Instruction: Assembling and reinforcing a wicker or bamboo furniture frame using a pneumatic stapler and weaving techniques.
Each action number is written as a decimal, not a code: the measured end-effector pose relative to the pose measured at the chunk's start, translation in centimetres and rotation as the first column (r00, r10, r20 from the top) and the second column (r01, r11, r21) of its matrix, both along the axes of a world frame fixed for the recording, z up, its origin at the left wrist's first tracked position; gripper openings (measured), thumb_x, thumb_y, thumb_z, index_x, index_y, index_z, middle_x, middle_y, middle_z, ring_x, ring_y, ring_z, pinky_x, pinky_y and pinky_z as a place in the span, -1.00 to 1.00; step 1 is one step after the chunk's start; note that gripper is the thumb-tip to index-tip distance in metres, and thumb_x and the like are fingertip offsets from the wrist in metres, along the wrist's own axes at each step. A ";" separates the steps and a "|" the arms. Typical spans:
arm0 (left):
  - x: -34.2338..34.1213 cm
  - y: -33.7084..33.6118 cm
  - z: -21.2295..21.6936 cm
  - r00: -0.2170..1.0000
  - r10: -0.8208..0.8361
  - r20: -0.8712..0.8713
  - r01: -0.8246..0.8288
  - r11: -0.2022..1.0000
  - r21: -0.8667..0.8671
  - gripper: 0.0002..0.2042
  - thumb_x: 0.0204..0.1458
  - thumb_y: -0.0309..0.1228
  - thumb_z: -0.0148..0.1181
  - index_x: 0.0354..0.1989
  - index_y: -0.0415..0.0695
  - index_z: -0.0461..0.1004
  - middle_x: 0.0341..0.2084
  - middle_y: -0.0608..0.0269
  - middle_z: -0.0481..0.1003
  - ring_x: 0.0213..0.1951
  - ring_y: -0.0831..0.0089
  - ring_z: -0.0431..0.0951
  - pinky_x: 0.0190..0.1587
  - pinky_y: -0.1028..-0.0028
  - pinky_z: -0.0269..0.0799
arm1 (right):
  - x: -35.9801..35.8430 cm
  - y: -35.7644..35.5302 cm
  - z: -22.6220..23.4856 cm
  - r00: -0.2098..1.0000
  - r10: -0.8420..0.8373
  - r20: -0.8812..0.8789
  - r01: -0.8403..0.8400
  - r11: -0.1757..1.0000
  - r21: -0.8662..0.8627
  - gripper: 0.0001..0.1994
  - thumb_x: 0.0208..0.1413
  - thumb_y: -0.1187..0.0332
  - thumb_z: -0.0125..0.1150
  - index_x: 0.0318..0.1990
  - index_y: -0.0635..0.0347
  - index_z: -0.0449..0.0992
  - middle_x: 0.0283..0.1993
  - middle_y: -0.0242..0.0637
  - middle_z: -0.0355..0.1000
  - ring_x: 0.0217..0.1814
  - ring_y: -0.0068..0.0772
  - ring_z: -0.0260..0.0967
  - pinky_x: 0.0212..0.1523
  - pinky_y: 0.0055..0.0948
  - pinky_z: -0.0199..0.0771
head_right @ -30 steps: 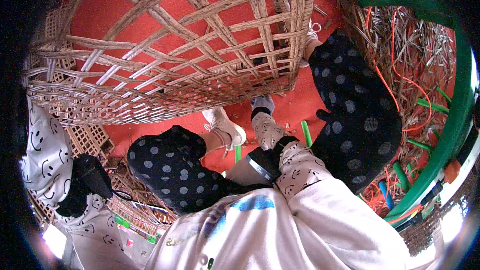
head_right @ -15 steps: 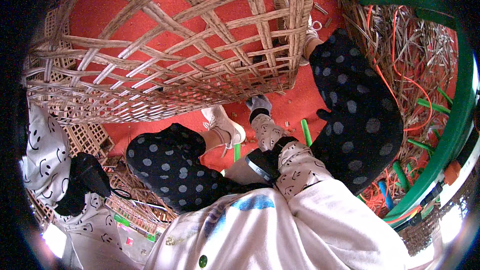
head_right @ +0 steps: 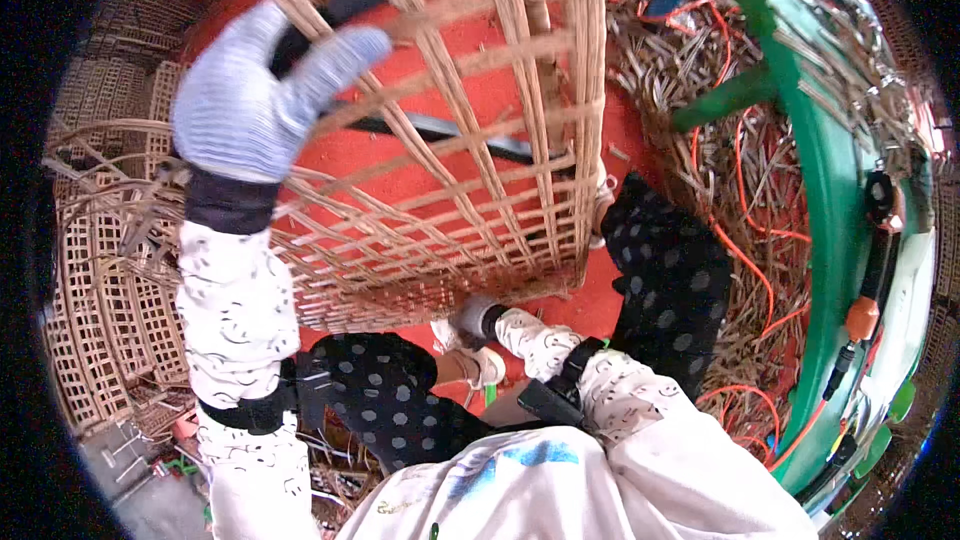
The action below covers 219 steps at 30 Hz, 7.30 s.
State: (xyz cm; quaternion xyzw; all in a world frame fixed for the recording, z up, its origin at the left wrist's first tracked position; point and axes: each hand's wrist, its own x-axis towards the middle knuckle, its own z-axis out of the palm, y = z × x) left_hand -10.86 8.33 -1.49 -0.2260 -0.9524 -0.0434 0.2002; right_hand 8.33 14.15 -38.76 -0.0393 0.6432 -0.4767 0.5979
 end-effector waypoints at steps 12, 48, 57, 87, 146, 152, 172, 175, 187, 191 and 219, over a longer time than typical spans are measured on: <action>11.3 -1.4 3.3 1.000 0.013 -0.022 -0.013 1.000 -0.010 -0.44 -0.37 0.26 0.07 -0.58 -0.09 0.37 -0.67 0.21 0.39 -0.55 0.30 0.46 -0.51 0.32 0.37 | -5.8 9.7 43.7 -0.343 -0.240 -0.908 0.204 0.924 -0.322 -0.53 -0.11 0.19 0.20 -0.10 0.33 0.30 -0.14 0.02 0.32 -0.12 -0.01 0.33 -0.16 -0.26 0.35; 15.5 -2.3 2.7 0.881 -0.151 0.449 0.140 0.988 0.059 -0.64 -0.26 -0.08 0.22 -0.41 -0.12 0.43 -0.53 0.16 0.50 -0.38 0.24 0.52 -0.36 0.28 0.41 | -1.8 6.3 42.1 0.537 -0.843 0.034 0.529 0.306 -0.791 -0.64 0.14 0.21 -0.18 -0.67 0.13 0.16 -0.71 -0.32 0.15 -0.69 -0.42 0.12 -0.58 -0.39 0.19; 15.5 -2.0 1.3 0.921 -0.151 0.360 0.116 0.987 0.115 -0.53 -0.32 0.08 0.20 -0.45 -0.11 0.42 -0.59 0.19 0.48 -0.48 0.28 0.52 -0.43 0.32 0.42 | -1.1 6.7 45.0 0.493 -0.863 0.112 0.658 0.285 -0.697 -0.64 0.11 0.24 -0.18 -0.74 0.02 0.10 -0.87 -0.43 -0.01 -0.83 -0.43 0.00 -0.73 -0.36 0.17; 17.6 -3.2 1.6 0.910 -0.265 0.320 0.170 0.940 0.295 -0.58 -0.30 -0.32 0.26 -0.18 -0.16 0.38 -0.38 0.08 0.45 -0.40 0.15 0.49 -0.36 0.31 0.39 | -13.8 2.7 35.9 0.776 -0.626 -0.076 0.590 0.763 -0.263 -0.73 0.03 0.28 -0.10 -0.67 0.15 0.20 -0.79 -0.34 0.08 -0.89 -0.41 0.01 -0.91 -0.41 0.04; 22.8 -1.3 -6.7 0.972 -0.042 0.233 -0.112 0.785 0.609 -0.57 -0.13 -0.41 0.07 0.00 -0.13 0.29 -0.33 0.15 0.38 -0.28 0.23 0.46 -0.37 0.37 0.41 | -4.9 8.4 39.6 0.536 -0.094 -0.839 0.122 0.992 -0.034 -0.79 -0.23 0.54 0.27 -0.35 0.33 0.43 -0.46 -0.32 0.42 -0.41 -0.64 0.35 -0.35 -0.59 0.40; 21.4 -1.2 -5.2 0.634 -0.600 0.489 -0.519 0.139 0.843 -0.70 0.00 -0.36 0.06 -0.09 -0.17 0.30 -0.69 0.37 0.33 -0.67 0.58 0.31 -0.65 0.55 0.24 | -4.7 8.4 39.3 0.528 -0.084 -0.845 0.094 0.995 -0.040 -0.78 -0.23 0.54 0.27 -0.35 0.35 0.43 -0.44 -0.29 0.43 -0.40 -0.59 0.38 -0.34 -0.57 0.41; 12.3 -3.3 3.4 0.883 -0.279 0.377 0.096 0.895 0.436 -0.65 -0.20 -0.14 0.21 -0.65 -0.20 0.32 -0.72 0.05 0.36 -0.60 0.15 0.40 -0.53 0.31 0.26 | -1.2 8.7 39.9 0.173 -0.023 -0.985 0.192 0.981 0.010 -0.63 -0.26 0.25 0.31 -0.29 0.18 0.33 -0.47 -0.16 0.39 -0.41 -0.14 0.41 -0.40 -0.28 0.40; 10.7 -2.9 1.9 0.779 -0.232 0.583 -0.050 0.903 0.426 -0.63 -0.22 -0.08 0.20 -0.60 -0.20 0.38 -0.65 0.04 0.40 -0.51 0.17 0.43 -0.42 0.30 0.30 | -1.2 8.5 39.3 0.021 0.020 -1.000 0.156 0.987 0.023 -0.67 -0.20 0.19 0.25 -0.29 0.12 0.36 -0.44 -0.18 0.37 -0.46 -0.12 0.39 -0.44 -0.24 0.38; 14.3 -4.2 1.5 0.969 -0.211 -0.130 0.243 0.710 0.660 -0.75 -0.05 -0.31 0.11 -0.22 -0.13 0.34 -0.53 0.08 0.46 -0.48 0.18 0.50 -0.45 0.39 0.39 | -2.9 7.6 38.7 0.116 0.002 -0.993 0.084 0.996 0.012 -0.78 -0.24 0.32 0.25 -0.40 0.21 0.49 -0.44 -0.17 0.37 -0.45 -0.11 0.34 -0.40 -0.32 0.36; 22.7 -4.8 -2.1 0.949 -0.206 0.238 0.002 0.761 0.649 -0.70 -0.05 -0.49 0.06 -0.09 -0.11 0.28 -0.58 0.13 0.45 -0.52 0.33 0.52 -0.46 0.47 0.40 | -3.8 7.7 39.2 0.218 0.053 -0.975 0.026 0.998 0.060 -0.73 -0.25 0.40 0.27 -0.32 0.31 0.48 -0.44 -0.18 0.41 -0.37 -0.28 0.37 -0.29 -0.44 0.35; 11.7 -4.9 1.2 0.799 -0.151 0.582 -0.096 0.924 0.371 -0.65 -0.12 -0.09 0.11 -0.47 -0.19 0.41 -0.54 -0.02 0.44 -0.45 0.10 0.44 -0.38 0.26 0.33 | -0.2 6.8 39.5 -0.162 0.243 -0.956 0.051 0.970 0.238 -0.65 -0.12 0.14 0.16 -0.20 0.09 0.37 -0.45 -0.19 0.31 -0.48 -0.13 0.36 -0.45 -0.23 0.36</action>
